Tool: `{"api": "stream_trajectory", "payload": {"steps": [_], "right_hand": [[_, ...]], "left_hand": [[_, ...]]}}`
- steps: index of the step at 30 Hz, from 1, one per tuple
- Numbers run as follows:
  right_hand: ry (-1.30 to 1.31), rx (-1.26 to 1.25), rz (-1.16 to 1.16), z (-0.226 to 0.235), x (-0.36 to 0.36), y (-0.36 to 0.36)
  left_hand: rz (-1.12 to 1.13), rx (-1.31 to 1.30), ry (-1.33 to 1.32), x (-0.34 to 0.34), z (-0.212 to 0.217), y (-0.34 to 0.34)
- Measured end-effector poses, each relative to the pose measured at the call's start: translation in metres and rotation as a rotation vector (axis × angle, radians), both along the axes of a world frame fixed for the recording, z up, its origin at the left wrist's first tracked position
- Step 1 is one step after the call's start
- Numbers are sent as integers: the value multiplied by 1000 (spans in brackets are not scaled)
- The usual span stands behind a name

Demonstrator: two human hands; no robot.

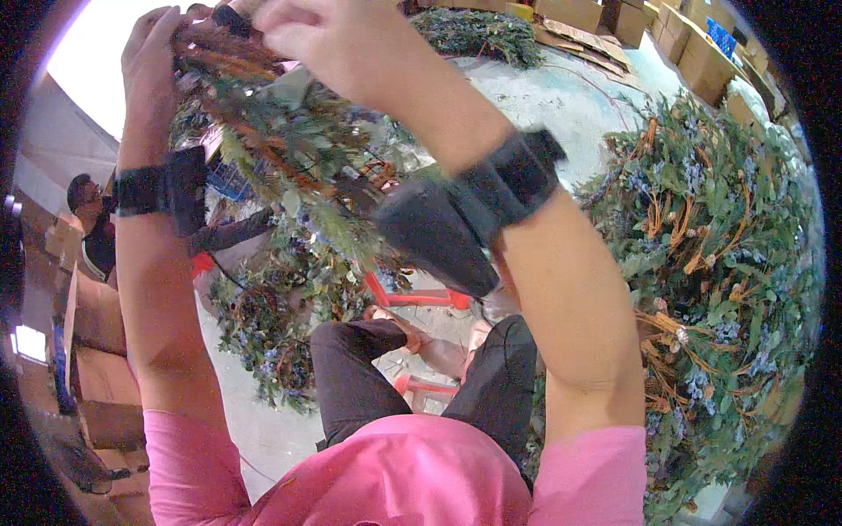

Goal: The recorder is assembling artificial foliage and berries into decorative bundles or wreaths.

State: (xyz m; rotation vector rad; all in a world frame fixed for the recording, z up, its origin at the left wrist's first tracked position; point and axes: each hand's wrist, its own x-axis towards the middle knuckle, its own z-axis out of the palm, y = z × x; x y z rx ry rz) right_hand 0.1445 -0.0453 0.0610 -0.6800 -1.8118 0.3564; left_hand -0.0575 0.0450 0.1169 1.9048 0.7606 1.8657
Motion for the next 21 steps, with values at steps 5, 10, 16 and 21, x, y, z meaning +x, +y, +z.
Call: {"api": "stream_trajectory", "payload": {"steps": [5, 10, 16, 21], "right_hand": [[-84, -333, -476, -153, 61, 4], [-246, -102, -551, -238, 51, 6], [-426, -191, -530, -234, 35, 23], [-635, -287, -528, -218, 35, 25]], "left_hand": [[147, 499, 422, -65, -14, 55], [6, -76, -51, -46, -14, 22], [171, 13, 88, -46, -17, 10], [181, -42, 9, -49, -15, 8]]}}
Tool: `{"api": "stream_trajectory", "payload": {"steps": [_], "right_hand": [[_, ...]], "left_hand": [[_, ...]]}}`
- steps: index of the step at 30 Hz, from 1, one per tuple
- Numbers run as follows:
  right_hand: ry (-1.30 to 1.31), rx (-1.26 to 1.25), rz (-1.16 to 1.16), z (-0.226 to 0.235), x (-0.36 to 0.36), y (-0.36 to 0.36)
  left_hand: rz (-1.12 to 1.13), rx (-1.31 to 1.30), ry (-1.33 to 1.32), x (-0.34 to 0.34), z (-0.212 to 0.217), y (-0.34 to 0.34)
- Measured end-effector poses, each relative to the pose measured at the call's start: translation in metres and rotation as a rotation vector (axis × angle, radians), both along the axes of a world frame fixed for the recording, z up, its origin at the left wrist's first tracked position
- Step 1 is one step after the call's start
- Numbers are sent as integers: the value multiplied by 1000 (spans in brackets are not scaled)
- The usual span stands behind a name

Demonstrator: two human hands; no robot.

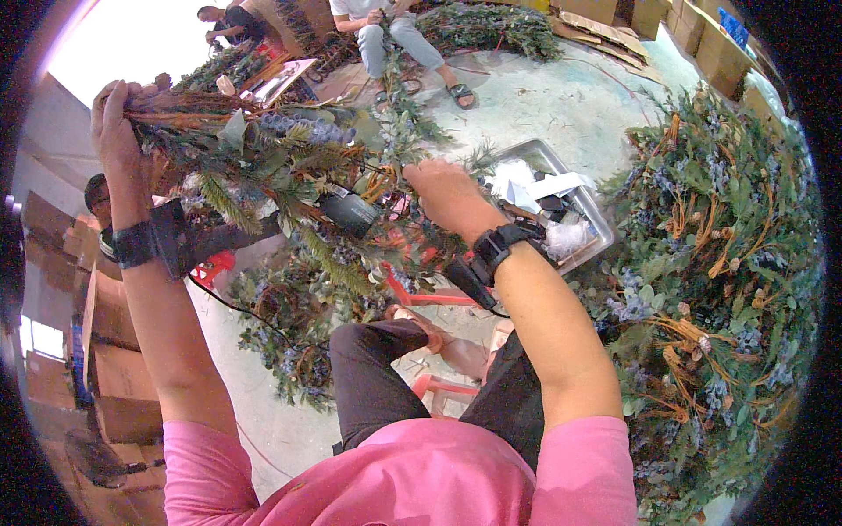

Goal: The recorder is assembling artificial foliage and berries into decorative bundles or wreaths.

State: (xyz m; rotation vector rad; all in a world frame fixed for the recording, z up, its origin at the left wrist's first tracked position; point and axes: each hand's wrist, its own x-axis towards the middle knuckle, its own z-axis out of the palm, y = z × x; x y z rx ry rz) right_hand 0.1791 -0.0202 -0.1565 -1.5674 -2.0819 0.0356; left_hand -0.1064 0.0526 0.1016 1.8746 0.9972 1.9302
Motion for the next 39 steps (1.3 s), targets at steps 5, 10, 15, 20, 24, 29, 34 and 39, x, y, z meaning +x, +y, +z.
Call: {"api": "stream_trajectory", "payload": {"steps": [5, 10, 15, 20, 24, 29, 34, 39], "right_hand": [[-508, 102, 77, 44, -9, -6], [-586, 232, 209, 81, -31, 11], [-465, -118, 126, 64, -21, 33], [-320, -454, 15, 56, -16, 29], [204, 577, -15, 54, -6, -2], [811, -4, -151, 27, -27, -41], [1034, -285, -305, -28, -35, -16], [1252, -38, -399, -45, -51, 10]], "left_hand": [[-196, -32, -103, -1, -5, -8], [-51, 180, 307, -25, -2, -16], [-320, -4, -71, -5, -6, -28], [-438, -24, -50, -10, -5, -32], [-395, -17, -168, -1, -12, -27], [-310, 20, -176, 4, -4, -35], [-379, -34, -138, 23, -8, -32], [-213, 161, 60, 22, -10, -32]]}}
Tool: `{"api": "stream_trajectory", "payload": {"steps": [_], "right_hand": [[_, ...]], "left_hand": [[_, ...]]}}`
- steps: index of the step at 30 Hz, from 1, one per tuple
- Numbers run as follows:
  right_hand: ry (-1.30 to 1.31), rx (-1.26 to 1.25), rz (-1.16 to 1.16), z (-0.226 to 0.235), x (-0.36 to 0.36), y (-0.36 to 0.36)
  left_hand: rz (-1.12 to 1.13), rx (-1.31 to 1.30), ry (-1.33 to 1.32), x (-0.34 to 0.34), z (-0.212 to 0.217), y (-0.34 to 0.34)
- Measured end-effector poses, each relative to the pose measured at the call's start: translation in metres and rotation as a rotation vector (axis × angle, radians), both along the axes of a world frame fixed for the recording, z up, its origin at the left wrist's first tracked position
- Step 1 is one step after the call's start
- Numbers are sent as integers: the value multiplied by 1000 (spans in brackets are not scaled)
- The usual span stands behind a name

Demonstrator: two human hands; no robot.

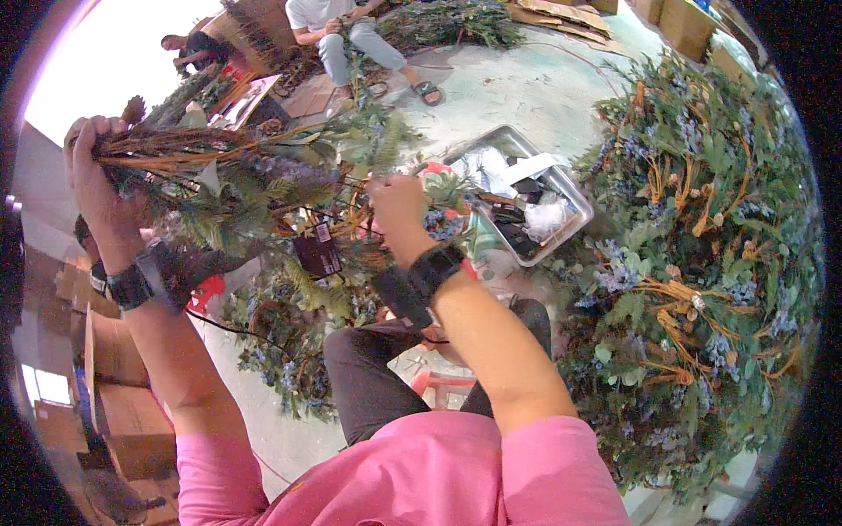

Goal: The recorder is assembling artificial foliage and berries into decorative bundles or wreaths.

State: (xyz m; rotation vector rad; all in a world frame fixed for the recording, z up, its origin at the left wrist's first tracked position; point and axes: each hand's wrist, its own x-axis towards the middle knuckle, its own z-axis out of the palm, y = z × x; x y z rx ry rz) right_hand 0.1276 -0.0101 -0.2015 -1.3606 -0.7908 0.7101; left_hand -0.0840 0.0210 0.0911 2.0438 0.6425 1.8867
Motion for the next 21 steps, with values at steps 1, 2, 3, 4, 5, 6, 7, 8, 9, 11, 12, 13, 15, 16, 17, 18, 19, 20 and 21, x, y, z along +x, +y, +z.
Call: {"api": "stream_trajectory", "payload": {"steps": [1, 2, 3, 4, 5, 6, 7, 8, 9, 11, 12, 13, 15, 16, 17, 18, 19, 20, 21], "right_hand": [[1, -3, -10, 2, -5, -2], [-142, -3, -29, 28, -19, -13], [-288, -3, -64, 43, -22, -21], [-348, -52, -48, 42, -19, -21], [-345, -59, -58, 33, -12, -18], [-344, -123, -41, 22, -7, -12], [-342, -187, -21, 12, -1, -5], [-336, -195, -20, 10, 11, 1], [-408, -155, 95, 10, 23, 4], [-268, -118, 316, 19, 32, -8], [-67, -126, 408, 37, 39, -20], [77, -87, 394, 40, 49, -29], [190, -71, 304, 24, 81, -49], [165, -91, 248, 11, 93, -56], [179, -76, 280, 7, 90, -60], [188, -145, 243, 0, 90, -68], [197, -213, 207, -7, 87, -74], [198, -219, 194, -14, 87, -81], [180, -233, 175, -21, 87, -88]], "left_hand": [[31, 19, -3, -10, 0, 9], [81, 37, -3, -21, -2, 13], [75, 34, -2, -19, -2, 9], [20, -48, -29, -15, -1, 0], [-36, -132, -56, -8, -2, -5], [-65, -179, -191, -1, -3, -7], [-66, -181, -183, -2, -2, -1], [31, -34, -29, -9, -2, 12], [128, 110, 128, -17, -2, 23], [158, 43, 183, -39, 5, 45], [180, -12, 219, -48, 6, 51], [187, -22, 220, -45, 3, 50], [92, -215, 71, -23, -3, 47], [163, -130, 264, -32, -1, 60], [195, -117, 278, -49, 13, 55], [221, -100, 294, -58, 12, 61], [248, -83, 311, -66, 11, 66], [235, -89, 311, -59, 6, 68], [189, -176, 208, -52, 2, 69]]}}
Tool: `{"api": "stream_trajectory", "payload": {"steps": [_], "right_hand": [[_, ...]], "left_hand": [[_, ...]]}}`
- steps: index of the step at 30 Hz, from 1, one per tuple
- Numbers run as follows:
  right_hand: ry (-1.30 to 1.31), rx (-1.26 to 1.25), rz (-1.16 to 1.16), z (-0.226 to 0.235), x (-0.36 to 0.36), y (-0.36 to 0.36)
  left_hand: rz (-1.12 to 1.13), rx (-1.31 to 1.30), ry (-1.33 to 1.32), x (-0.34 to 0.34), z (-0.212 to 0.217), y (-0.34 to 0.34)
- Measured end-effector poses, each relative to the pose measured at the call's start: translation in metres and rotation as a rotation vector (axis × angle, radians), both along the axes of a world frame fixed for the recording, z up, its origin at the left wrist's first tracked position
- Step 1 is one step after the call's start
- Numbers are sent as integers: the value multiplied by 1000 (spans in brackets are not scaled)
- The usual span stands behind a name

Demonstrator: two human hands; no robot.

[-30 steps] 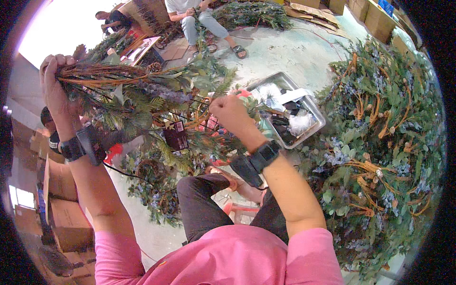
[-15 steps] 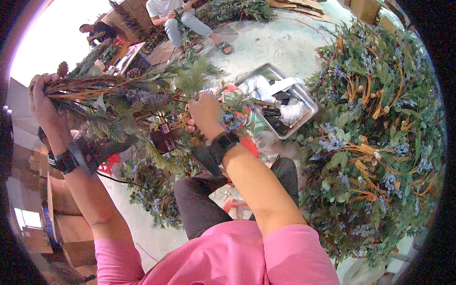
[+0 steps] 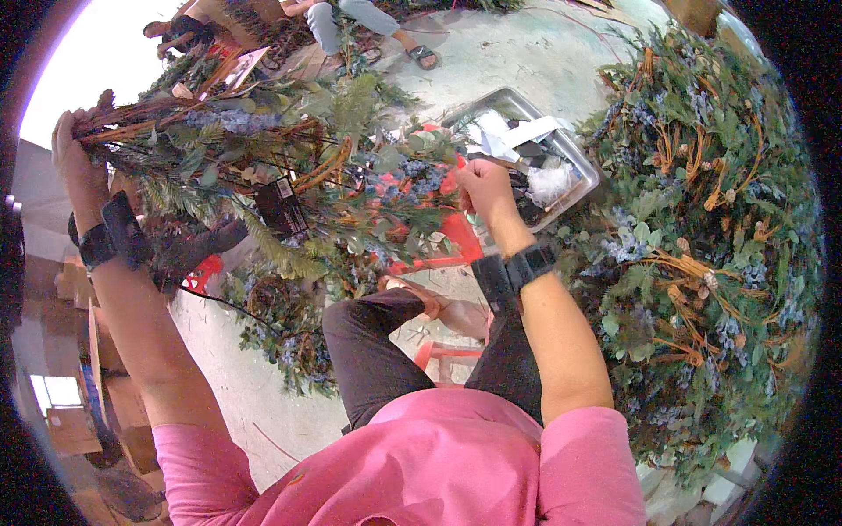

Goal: The recorder is assembling artificial foliage and berries into decorative bundles or wreaths.

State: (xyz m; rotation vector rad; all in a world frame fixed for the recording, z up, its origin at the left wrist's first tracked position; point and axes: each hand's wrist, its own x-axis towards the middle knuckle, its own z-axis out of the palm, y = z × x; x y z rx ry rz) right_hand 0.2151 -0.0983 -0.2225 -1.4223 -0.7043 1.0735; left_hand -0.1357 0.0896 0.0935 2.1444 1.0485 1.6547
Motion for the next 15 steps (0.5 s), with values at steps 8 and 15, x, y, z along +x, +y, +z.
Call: {"api": "stream_trajectory", "payload": {"steps": [8, 15], "right_hand": [[-788, 431, -131, -20, -55, -11], [-895, 277, 225, -26, -98, -16]], "left_hand": [[-91, -132, -10, -24, 3, 29], [-57, -73, -134, -21, 0, 15]]}}
